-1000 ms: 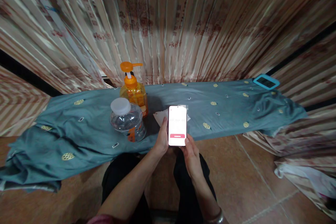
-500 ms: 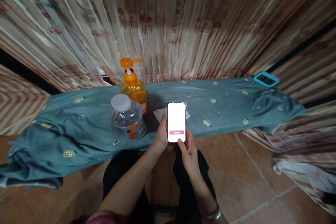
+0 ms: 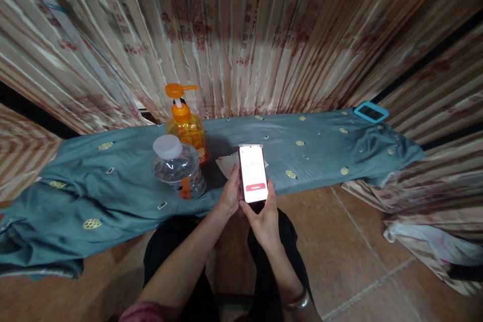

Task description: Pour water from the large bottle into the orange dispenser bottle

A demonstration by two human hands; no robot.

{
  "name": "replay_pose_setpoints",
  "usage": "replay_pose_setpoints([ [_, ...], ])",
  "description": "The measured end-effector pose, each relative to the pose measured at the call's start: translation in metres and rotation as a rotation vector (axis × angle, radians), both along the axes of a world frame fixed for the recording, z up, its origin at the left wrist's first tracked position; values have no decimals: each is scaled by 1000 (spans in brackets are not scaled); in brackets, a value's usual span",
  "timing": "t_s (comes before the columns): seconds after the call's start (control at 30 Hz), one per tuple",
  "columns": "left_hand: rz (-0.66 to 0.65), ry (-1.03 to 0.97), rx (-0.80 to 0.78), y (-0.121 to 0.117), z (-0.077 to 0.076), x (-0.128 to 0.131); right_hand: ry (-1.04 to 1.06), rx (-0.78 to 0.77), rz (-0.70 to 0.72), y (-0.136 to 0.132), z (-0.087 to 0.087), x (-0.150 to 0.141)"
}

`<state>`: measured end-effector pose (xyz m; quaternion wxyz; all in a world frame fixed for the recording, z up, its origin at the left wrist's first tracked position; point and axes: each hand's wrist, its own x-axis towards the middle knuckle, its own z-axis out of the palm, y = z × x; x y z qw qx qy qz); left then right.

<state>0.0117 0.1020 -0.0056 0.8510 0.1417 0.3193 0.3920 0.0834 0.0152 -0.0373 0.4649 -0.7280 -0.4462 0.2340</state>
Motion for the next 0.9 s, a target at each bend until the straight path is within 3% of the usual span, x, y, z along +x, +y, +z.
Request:
replay_pose_setpoints([
  [0.33, -40, -29, 34, -4, -2, 5, -74, -90, -84, 1, 16, 7],
  [0.57, -69, -47, 104, -6, -5, 10, -15, -42, -155, -3, 19, 12],
  [0.73, -116, -41, 184, -4, -14, 10, 281, 11, -137, -5, 14, 21],
  [0.9, -185, -3, 184, 0, -12, 5, 637, 130, -35, -5, 13, 35],
])
